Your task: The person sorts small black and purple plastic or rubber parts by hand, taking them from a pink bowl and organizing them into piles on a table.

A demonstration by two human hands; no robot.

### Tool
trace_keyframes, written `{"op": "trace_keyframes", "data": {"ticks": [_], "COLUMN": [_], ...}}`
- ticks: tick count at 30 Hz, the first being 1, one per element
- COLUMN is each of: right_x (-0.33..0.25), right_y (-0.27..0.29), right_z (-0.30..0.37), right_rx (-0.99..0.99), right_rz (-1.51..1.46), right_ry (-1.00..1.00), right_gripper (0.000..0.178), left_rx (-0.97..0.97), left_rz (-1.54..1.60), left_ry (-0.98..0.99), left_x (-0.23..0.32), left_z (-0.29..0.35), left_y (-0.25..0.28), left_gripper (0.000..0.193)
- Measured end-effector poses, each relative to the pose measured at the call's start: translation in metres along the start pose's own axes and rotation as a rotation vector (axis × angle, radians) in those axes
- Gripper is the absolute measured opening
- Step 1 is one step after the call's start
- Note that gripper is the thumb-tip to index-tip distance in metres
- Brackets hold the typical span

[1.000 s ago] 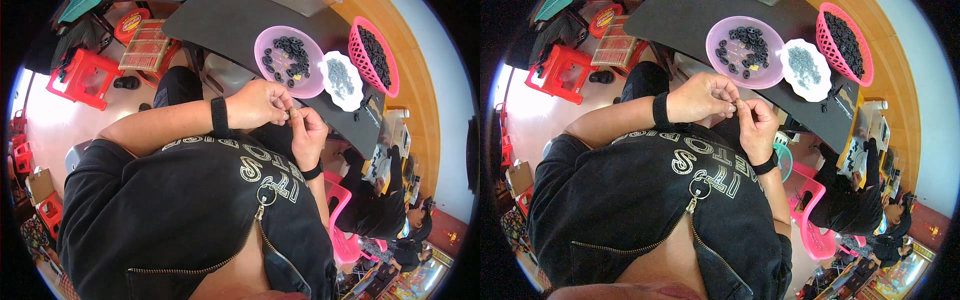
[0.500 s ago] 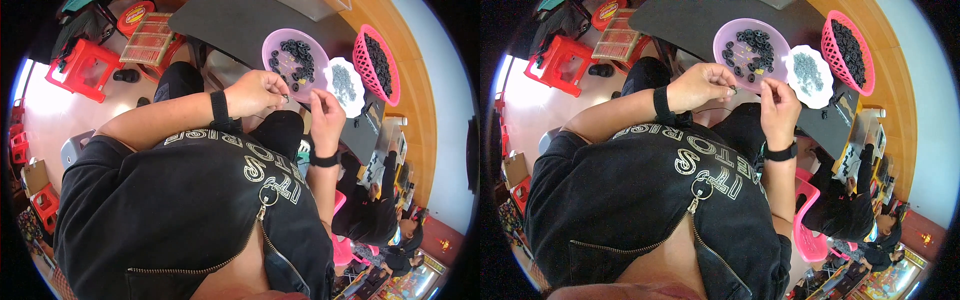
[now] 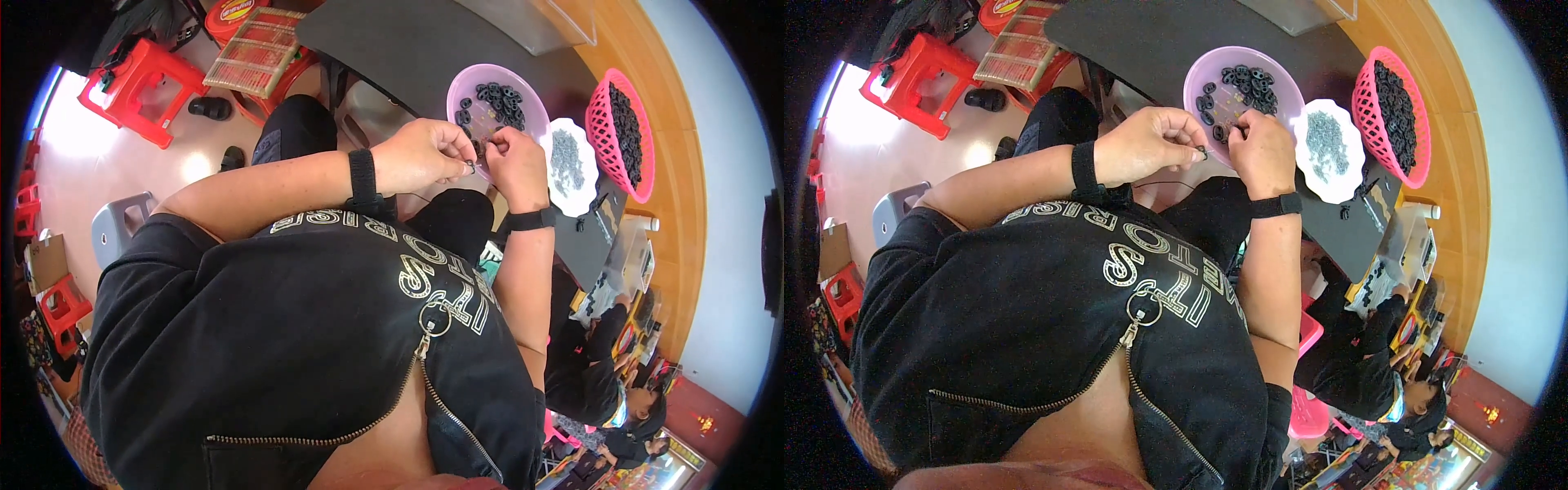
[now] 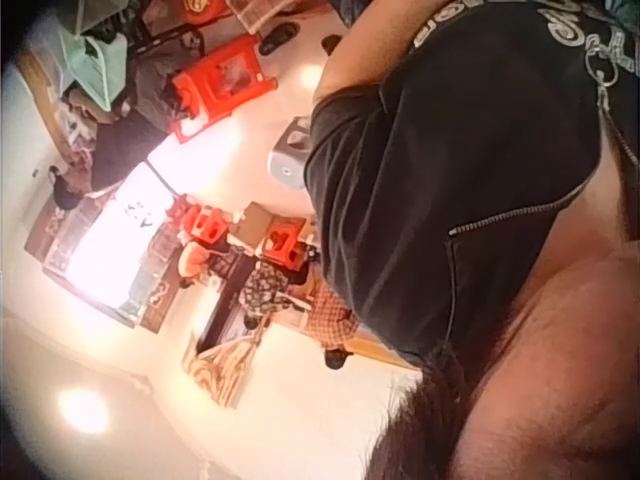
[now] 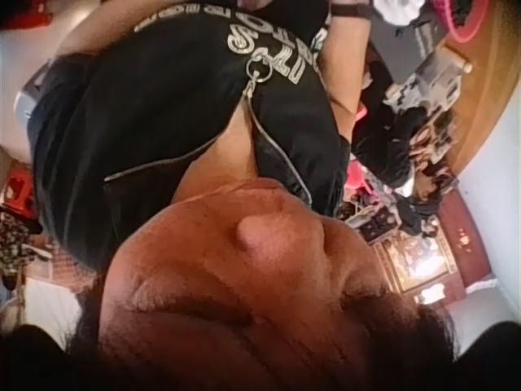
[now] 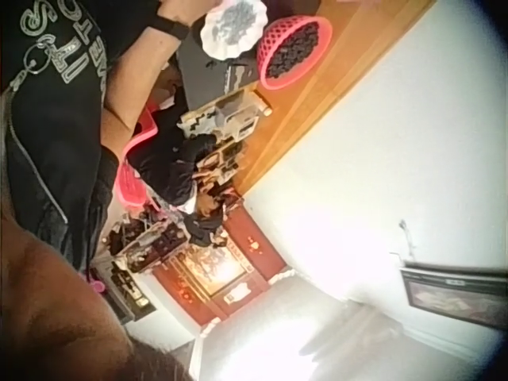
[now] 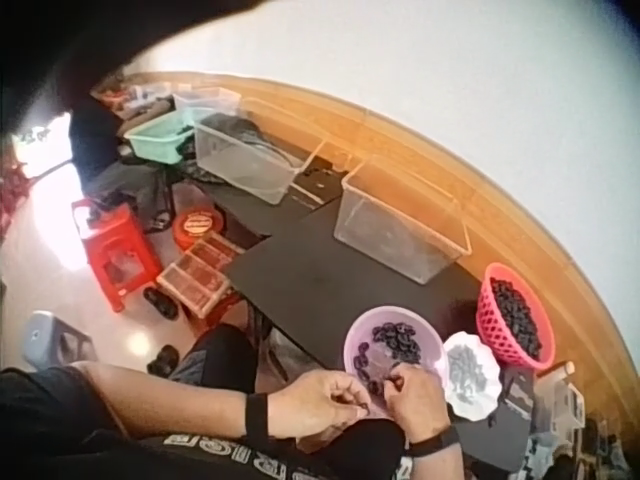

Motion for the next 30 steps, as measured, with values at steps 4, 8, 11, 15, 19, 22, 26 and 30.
{"op": "trace_keyframes", "data": {"ticks": [4, 8, 11, 15, 19, 22, 26, 30], "right_x": [-0.005, 0.004, 0.0, -0.007, -0.013, -0.01, -0.013, -0.011], "right_y": [0.003, 0.007, 0.016, 0.03, 0.03, 0.025, 0.025, 0.022], "right_z": [-0.002, 0.011, 0.026, 0.051, 0.075, 0.085, 0.087, 0.087], "right_rx": [-0.046, 0.112, 0.163, 0.126, 0.08, 0.114, 0.234, 0.251], "right_rz": [-0.072, -0.323, -0.612, -0.93, -1.121, -1.179, -1.217, -1.363], "right_ry": [-0.131, -0.161, -0.235, -0.428, -0.587, -0.634, -0.586, -0.569], "right_gripper": [0.013, 0.014, 0.012, 0.008, 0.01, 0.011, 0.01, 0.008], "left_rx": [0.012, -0.003, -0.019, -0.073, -0.117, -0.116, -0.14, -0.152], "left_rz": [0.012, 0.026, 0.051, 0.122, 0.102, 0.054, 0.036, 0.032], "left_ry": [0.024, 0.05, 0.078, 0.136, 0.139, 0.139, 0.141, 0.136], "left_x": [0.002, 0.004, 0.002, -0.001, -0.001, 0.0, 0.001, 0.001], "left_z": [-0.001, 0.0, -0.001, -0.004, -0.004, -0.004, -0.003, -0.001], "left_y": [0.002, 0.002, 0.003, 0.001, -0.003, -0.007, -0.011, -0.014], "left_gripper": [0.009, 0.009, 0.009, 0.008, 0.008, 0.007, 0.008, 0.009]}}
Point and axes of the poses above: each hand's wrist, its own z-axis away from the middle knuckle, its own y-axis out of the back of the hand, x = y × z, the point moved 1 cm from there along -z, towards the middle knuckle, and after that the axes turned 9 degrees about x, right-handed, at the moved point
